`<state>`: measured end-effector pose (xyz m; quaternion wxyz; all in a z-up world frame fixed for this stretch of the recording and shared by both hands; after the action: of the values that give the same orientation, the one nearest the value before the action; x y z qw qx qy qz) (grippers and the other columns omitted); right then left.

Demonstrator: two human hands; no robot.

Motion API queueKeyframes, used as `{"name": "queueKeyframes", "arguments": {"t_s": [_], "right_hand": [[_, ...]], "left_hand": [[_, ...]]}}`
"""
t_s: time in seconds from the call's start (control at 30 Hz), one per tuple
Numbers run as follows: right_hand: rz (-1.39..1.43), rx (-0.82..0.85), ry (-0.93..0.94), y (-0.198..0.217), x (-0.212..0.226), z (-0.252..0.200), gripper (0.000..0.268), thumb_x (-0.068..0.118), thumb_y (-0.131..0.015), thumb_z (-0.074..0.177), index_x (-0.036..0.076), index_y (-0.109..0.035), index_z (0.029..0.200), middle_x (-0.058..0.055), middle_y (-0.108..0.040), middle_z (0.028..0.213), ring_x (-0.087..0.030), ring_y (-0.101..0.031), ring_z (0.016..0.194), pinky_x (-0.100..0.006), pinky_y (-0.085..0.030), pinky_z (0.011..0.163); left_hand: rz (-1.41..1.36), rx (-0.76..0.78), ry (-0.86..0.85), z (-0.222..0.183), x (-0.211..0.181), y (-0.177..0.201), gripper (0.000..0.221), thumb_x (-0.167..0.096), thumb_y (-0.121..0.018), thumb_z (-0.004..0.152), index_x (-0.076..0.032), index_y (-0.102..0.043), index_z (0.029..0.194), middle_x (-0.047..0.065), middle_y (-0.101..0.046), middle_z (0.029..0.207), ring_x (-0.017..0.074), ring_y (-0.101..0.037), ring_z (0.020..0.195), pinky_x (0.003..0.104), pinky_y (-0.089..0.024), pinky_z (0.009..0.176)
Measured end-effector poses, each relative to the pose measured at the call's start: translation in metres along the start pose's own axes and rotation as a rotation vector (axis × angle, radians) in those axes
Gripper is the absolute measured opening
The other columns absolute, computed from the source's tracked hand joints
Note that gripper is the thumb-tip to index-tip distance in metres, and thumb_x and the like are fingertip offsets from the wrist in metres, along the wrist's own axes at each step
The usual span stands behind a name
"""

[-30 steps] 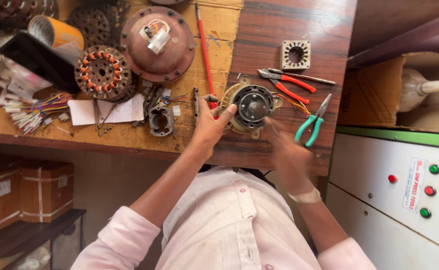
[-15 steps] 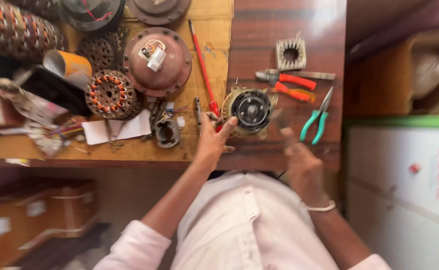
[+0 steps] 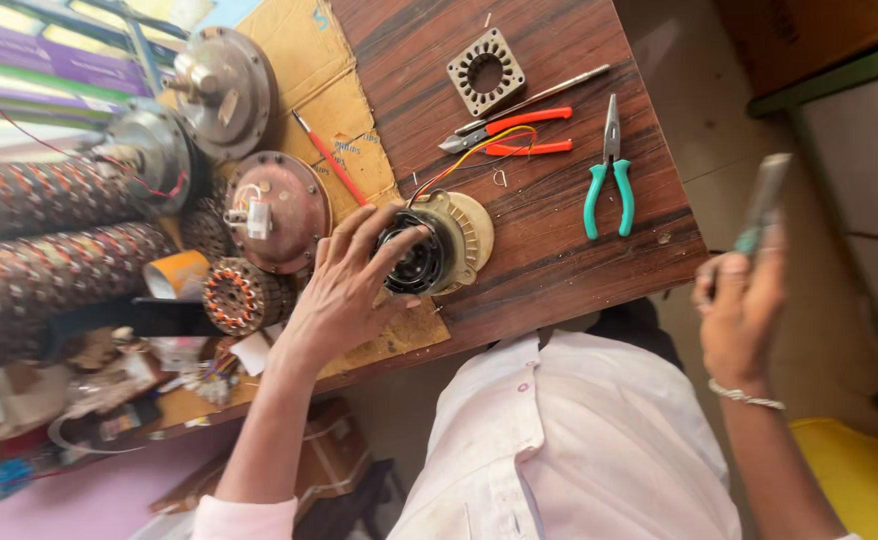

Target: The person disassembles a ceiling fan motor, removes the rotor, and then reassembles the unit by inserting the rotor back into the stator and securing the end caps. The person uses pliers and a screwdriver to manipulate the components and wires.

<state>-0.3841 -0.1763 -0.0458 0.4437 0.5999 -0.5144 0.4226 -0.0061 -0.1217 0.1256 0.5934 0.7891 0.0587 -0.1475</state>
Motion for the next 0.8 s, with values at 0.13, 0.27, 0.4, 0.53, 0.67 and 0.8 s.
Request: {"name": "queueKeyframes", "arguments": {"t_s": [0.13, 0.27, 0.4, 0.53, 0.67, 0.8], "right_hand": [[0.019, -0.128, 0.043, 0.036, 0.009, 0.017, 0.047, 0.013, -0.036, 0.126, 0.010, -0.020, 0.170, -0.004, -0.049, 0.083, -0.009, -0.046, 0.066, -0.023, -0.039, 0.055], [0.128, -0.217, -0.010, 0.070, -0.033, 0.027, 0.052, 0.012, -0.036, 0.125, 0.008, -0.019, 0.174, -0.006, -0.047, 0.082, -0.012, -0.042, 0.061, -0.025, -0.036, 0.054], [0.298, -0.230, -0.058, 0.096, -0.104, 0.030, 0.030, 0.014, -0.035, 0.123, 0.001, -0.030, 0.150, -0.008, -0.046, 0.082, -0.014, -0.043, 0.059, -0.024, -0.034, 0.052], [0.569, -0.090, -0.184, 0.107, -0.182, 0.070, 0.025, 0.018, -0.043, 0.117, -0.002, -0.051, 0.130, -0.018, -0.058, 0.089, -0.028, -0.056, 0.076, -0.040, -0.048, 0.065], [1.507, 1.018, -0.543, 0.061, -0.196, 0.078, 0.030, 0.018, -0.050, 0.113, -0.007, -0.067, 0.115, -0.028, -0.068, 0.093, -0.039, -0.068, 0.087, -0.051, -0.060, 0.075], [1.320, 0.646, -0.520, 0.089, -0.253, 0.083, 0.026, 0.013, -0.051, 0.112, -0.007, -0.067, 0.117, -0.026, -0.069, 0.093, -0.037, -0.069, 0.085, -0.048, -0.060, 0.074]], "left_hand": [[-0.047, 0.059, 0.069, 0.020, -0.011, 0.000, 0.083, -0.038, -0.082, 0.082, -0.019, -0.044, 0.153, 0.017, -0.037, 0.159, 0.0396, -0.042, 0.140, 0.052, -0.037, 0.116], [-0.128, -0.128, 0.330, 0.013, -0.008, -0.011, 0.091, -0.054, -0.085, 0.067, -0.017, -0.049, 0.142, 0.014, -0.045, 0.145, 0.0384, -0.050, 0.133, 0.048, -0.046, 0.108], [-0.150, -0.316, 0.570, -0.001, -0.016, -0.028, 0.094, -0.059, -0.084, 0.072, -0.014, -0.045, 0.144, 0.015, -0.046, 0.142, 0.0369, -0.055, 0.130, 0.050, -0.049, 0.105], [0.036, -0.236, 0.664, -0.004, -0.022, -0.028, 0.098, -0.057, -0.086, 0.072, -0.013, -0.042, 0.148, 0.016, -0.047, 0.144, 0.0394, -0.047, 0.136, 0.053, -0.041, 0.111], [-0.116, -0.186, 0.563, -0.001, -0.022, -0.007, 0.115, -0.054, -0.087, 0.068, -0.011, -0.029, 0.157, 0.018, -0.040, 0.154, 0.0383, -0.039, 0.143, 0.052, -0.036, 0.117], [0.008, 0.028, 0.409, 0.013, -0.022, -0.008, 0.119, -0.038, -0.093, 0.057, -0.013, -0.032, 0.156, 0.012, -0.039, 0.159, 0.0359, -0.038, 0.145, 0.050, -0.034, 0.119]]}}
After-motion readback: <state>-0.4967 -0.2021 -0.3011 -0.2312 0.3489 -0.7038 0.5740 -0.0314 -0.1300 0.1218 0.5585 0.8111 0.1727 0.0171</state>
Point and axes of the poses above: each hand's wrist, its own z-axis towards the middle knuckle, its own y-axis out of the back of the hand, x = y × z, the point moved 9 cm from there along z, towards the middle knuckle
